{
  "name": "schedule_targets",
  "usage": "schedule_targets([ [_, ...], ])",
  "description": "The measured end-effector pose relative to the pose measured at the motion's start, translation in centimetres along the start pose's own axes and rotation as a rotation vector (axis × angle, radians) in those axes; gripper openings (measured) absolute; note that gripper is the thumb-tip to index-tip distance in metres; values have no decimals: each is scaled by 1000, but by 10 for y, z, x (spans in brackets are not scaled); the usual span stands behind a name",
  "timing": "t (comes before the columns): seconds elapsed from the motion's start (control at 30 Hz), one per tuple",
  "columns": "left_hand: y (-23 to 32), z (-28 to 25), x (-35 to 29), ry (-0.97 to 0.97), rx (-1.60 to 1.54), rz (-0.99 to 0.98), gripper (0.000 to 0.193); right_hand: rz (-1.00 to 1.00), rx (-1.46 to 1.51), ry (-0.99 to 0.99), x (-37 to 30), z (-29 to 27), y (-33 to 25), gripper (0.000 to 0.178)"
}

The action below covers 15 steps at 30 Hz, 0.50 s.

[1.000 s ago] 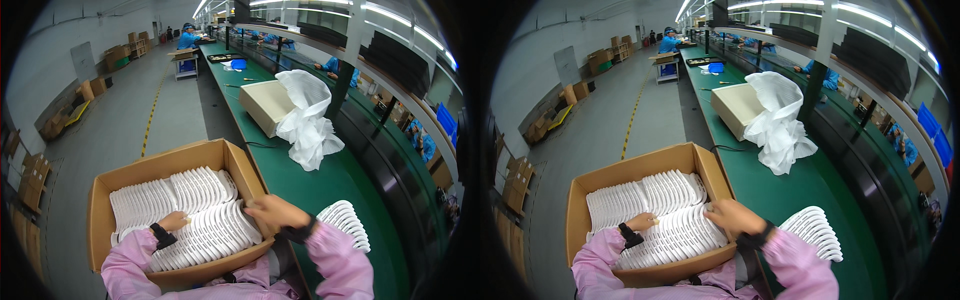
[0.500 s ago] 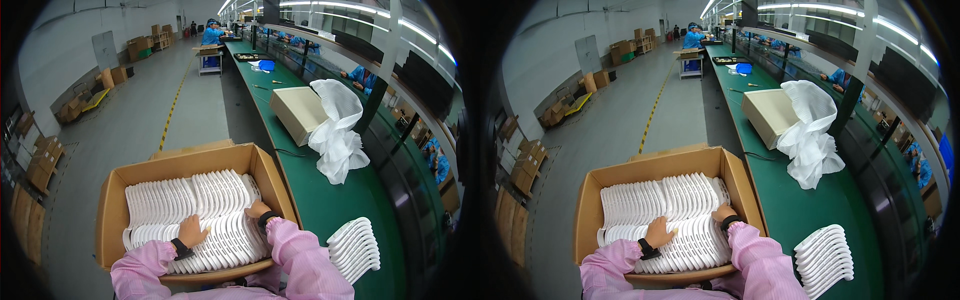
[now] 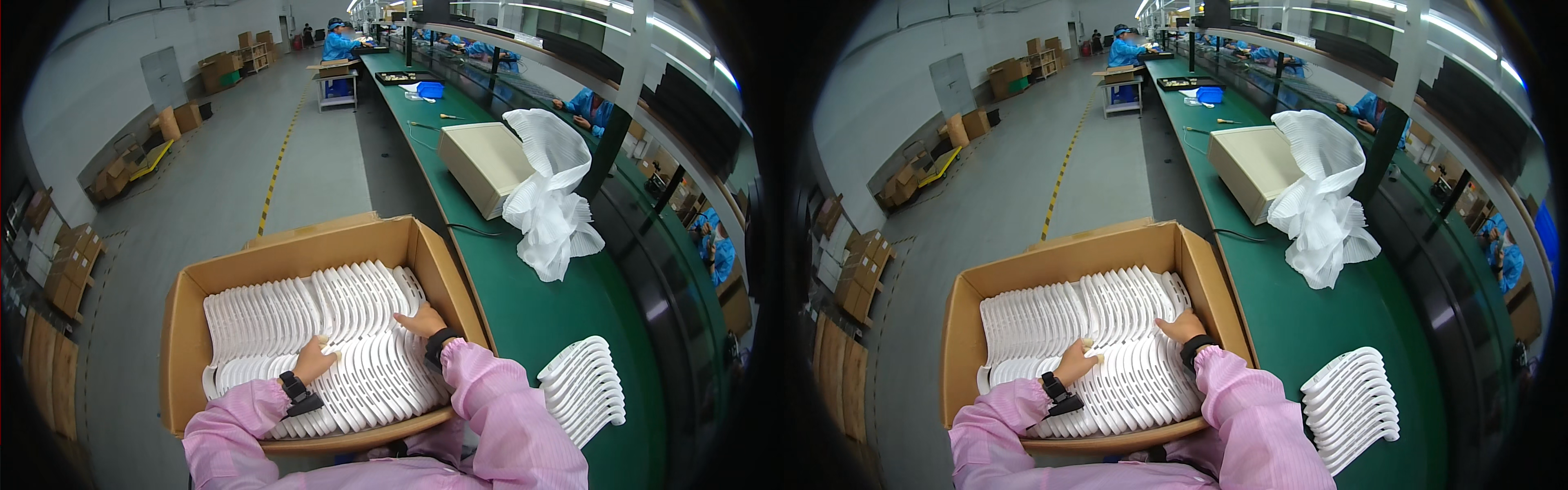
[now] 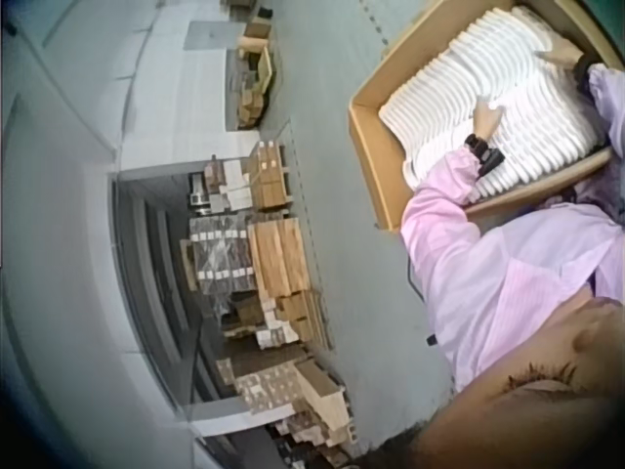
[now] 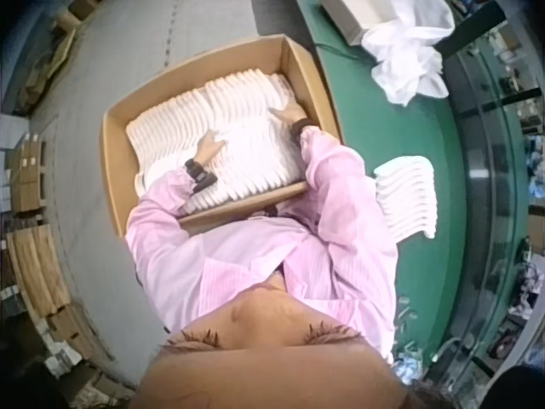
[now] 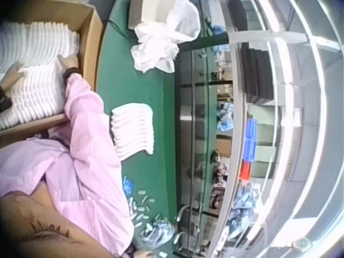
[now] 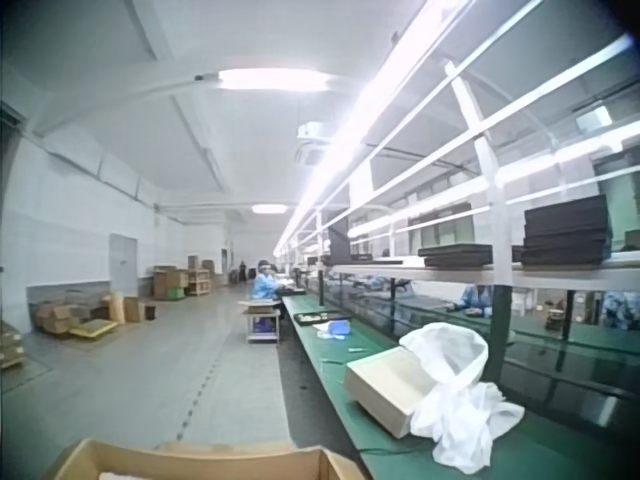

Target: The recorder is assembling small white plastic components by fitting internal parts and covers together at a factory workbench.

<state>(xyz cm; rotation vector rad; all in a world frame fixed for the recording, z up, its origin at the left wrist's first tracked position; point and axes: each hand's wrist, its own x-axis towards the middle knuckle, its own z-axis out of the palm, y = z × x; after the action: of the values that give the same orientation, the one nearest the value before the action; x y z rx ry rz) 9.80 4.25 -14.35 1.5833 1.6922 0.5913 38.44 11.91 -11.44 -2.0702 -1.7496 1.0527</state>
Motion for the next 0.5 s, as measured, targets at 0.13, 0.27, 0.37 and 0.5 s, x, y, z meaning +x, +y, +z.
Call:
schedule_targets([
  [0.13,7,0,-4,44,-229,-26,60,-7,32,117,-18,-13,-11,88],
  [0.27,14,3,-12,117,-323,16,53,-1,70,217,-31,-18,-22,79],
  [0.37,18,2,-18,125,-495,12,56,-52,123,271,-32,-15,-21,72],
  [0.5,30,-7,-20,72,-699,-58,63,-97,139,326,-42,-10,-14,77],
])
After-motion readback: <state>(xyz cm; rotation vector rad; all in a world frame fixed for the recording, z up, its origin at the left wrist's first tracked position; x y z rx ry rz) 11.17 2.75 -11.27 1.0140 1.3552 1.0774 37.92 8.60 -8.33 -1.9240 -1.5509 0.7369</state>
